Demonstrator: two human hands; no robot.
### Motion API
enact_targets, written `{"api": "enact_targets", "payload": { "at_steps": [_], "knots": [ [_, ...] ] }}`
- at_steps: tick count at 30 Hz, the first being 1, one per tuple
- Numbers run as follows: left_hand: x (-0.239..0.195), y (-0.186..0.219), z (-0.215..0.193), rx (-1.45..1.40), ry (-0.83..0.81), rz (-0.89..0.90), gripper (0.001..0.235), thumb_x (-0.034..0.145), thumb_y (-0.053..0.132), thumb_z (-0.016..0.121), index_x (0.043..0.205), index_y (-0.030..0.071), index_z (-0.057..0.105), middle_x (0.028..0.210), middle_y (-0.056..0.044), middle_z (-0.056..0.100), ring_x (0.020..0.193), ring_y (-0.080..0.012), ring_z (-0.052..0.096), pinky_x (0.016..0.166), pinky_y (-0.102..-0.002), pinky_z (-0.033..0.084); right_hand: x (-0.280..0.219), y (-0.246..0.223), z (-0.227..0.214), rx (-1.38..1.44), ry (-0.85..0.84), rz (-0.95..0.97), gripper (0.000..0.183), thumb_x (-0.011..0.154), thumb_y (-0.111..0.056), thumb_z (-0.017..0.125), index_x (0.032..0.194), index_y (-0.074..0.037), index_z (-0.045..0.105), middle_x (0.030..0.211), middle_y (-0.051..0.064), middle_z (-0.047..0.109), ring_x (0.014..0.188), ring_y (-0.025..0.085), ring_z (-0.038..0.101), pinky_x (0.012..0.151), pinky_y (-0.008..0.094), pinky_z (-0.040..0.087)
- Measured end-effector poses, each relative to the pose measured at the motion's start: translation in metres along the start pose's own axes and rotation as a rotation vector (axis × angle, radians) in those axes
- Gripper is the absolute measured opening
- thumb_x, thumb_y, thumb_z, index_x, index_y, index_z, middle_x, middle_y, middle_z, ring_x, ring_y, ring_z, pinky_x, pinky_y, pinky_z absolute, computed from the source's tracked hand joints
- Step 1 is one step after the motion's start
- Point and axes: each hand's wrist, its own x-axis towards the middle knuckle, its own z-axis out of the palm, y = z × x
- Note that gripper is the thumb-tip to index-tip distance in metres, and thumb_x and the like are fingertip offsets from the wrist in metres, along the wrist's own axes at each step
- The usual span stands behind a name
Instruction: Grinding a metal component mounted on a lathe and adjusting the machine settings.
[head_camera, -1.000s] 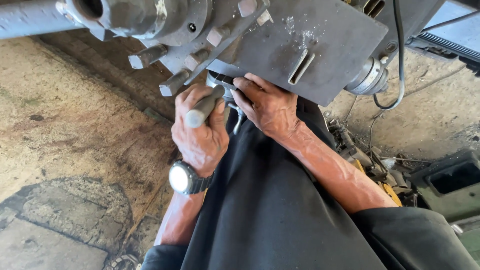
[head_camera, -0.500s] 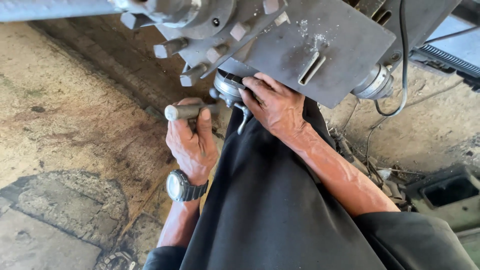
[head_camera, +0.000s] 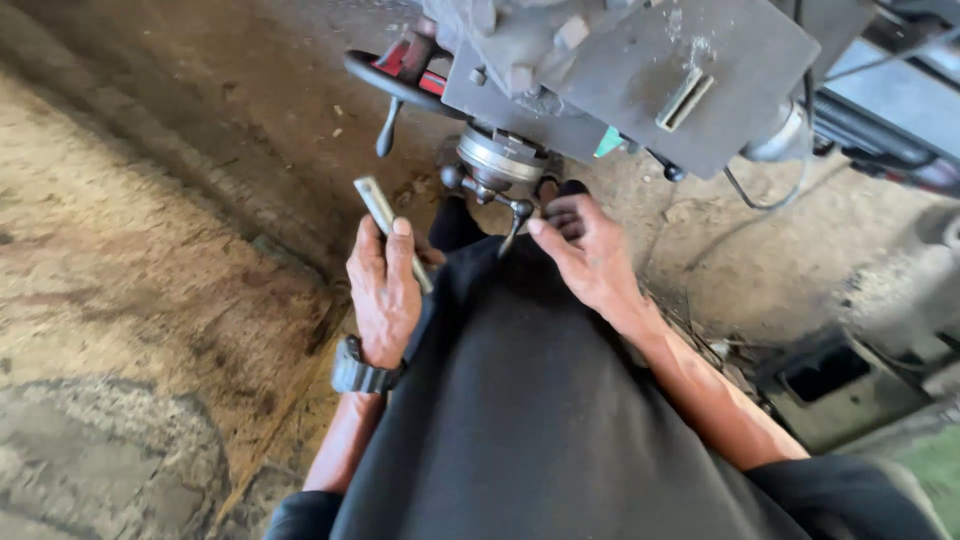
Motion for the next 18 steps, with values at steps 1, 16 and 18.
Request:
{"api": "enact_targets", "payload": {
  "at_steps": [1,16,18],
  "knots": [
    [0.006,-0.003,-0.004,-0.050,-0.064,-0.090,0.034,0.109,0.035,0.046,0.087,0.010,0.054,0.061,-0.008,0.068,0.058,-0.0243,0.071,0.062,-0.040,0.059,-0.001,0.011,0.007,0.107,-0.049,0.182,0.046,0.096,-0.031,0.079,0.123,0.004,0.065,0.102,0.022,0.072,0.089,0.022,0.071,0.076,0.036,0.059],
    [0.053,-0.055,-0.043,0.247,-0.362,-0.111,0.031,0.100,0.040,0.056,0.112,0.012,0.062,0.088,-0.023,0.071,0.093,-0.0462,0.071,0.077,-0.058,0.054,-0.014,-0.042,0.068,-0.397,0.639,-0.398,0.029,0.102,-0.024,0.077,0.121,-0.005,0.066,0.103,0.014,0.060,0.091,0.028,0.071,0.072,0.041,0.066],
    [0.040,-0.020,-0.048,0.145,-0.373,0.090,0.032,0.102,0.042,0.050,0.106,0.011,0.056,0.078,-0.013,0.071,0.077,-0.0356,0.071,0.071,-0.050,0.053,-0.005,-0.054,0.063,-0.387,0.600,-0.404,0.032,0.102,-0.021,0.074,0.128,-0.006,0.064,0.109,0.015,0.060,0.092,0.025,0.071,0.076,0.037,0.064]
  ]
}}
